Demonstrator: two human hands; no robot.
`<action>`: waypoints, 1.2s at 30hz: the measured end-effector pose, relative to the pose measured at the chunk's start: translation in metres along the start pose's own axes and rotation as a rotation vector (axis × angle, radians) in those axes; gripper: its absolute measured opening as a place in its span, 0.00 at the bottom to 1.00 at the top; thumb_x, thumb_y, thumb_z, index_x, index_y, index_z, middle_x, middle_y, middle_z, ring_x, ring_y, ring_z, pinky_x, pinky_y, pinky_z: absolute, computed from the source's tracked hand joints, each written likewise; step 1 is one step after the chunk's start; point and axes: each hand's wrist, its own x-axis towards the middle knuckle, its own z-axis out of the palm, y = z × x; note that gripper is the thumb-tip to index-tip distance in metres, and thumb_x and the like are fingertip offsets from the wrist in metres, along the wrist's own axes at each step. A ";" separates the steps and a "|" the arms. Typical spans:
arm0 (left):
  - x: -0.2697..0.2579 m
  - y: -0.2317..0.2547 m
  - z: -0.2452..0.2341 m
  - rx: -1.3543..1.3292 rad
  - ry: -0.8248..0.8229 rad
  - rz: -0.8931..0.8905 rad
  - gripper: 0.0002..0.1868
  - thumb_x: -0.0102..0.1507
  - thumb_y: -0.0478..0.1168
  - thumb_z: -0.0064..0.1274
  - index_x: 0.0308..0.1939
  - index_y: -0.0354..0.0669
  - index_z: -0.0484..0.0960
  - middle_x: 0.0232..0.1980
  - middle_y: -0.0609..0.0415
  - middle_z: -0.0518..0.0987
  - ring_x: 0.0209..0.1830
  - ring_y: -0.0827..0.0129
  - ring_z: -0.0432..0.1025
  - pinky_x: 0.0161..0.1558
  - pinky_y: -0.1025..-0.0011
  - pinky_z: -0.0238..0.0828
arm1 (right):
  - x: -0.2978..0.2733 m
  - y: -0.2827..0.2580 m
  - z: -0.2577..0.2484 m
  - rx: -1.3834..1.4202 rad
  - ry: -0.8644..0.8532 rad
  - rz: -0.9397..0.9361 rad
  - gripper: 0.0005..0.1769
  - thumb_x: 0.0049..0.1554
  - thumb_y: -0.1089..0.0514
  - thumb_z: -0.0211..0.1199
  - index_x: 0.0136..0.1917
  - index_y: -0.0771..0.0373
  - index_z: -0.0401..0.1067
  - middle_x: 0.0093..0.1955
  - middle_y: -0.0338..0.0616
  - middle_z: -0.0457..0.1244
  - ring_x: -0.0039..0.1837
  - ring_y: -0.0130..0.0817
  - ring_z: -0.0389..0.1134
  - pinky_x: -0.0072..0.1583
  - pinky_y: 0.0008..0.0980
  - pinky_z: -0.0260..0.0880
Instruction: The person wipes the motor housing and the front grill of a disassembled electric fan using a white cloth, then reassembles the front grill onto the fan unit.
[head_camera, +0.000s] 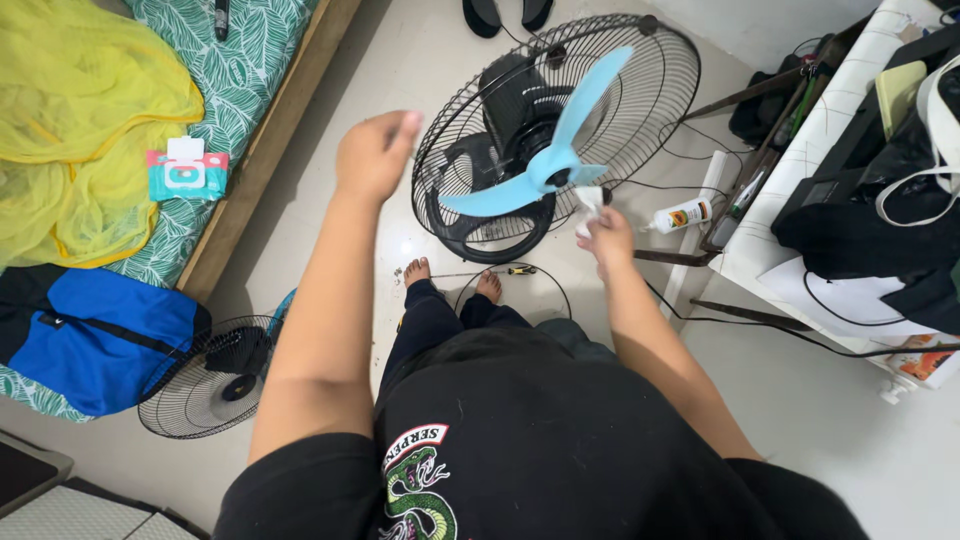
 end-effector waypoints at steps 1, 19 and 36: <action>-0.007 -0.008 -0.001 -0.026 0.021 -0.045 0.25 0.69 0.62 0.47 0.47 0.47 0.88 0.46 0.45 0.85 0.48 0.53 0.78 0.50 0.62 0.72 | -0.007 0.003 -0.009 0.097 0.001 0.042 0.24 0.57 0.69 0.57 0.66 0.58 0.63 0.54 0.43 0.65 0.46 0.37 0.73 0.45 0.33 0.78; -0.018 0.051 0.001 0.045 0.113 0.325 0.27 0.62 0.48 0.62 0.65 0.49 0.78 0.63 0.54 0.81 0.52 0.54 0.76 0.54 0.62 0.73 | -0.128 -0.283 0.102 -0.088 0.090 -1.249 0.13 0.60 0.72 0.50 0.58 0.65 0.64 0.64 0.48 0.64 0.67 0.40 0.65 0.73 0.37 0.63; 0.015 0.018 0.011 0.103 0.028 0.394 0.30 0.56 0.32 0.58 0.64 0.42 0.75 0.51 0.52 0.81 0.48 0.55 0.73 0.48 0.60 0.72 | -0.059 -0.302 0.081 -0.840 0.198 -1.332 0.36 0.44 0.77 0.51 0.66 0.64 0.74 0.62 0.57 0.67 0.62 0.56 0.67 0.66 0.46 0.67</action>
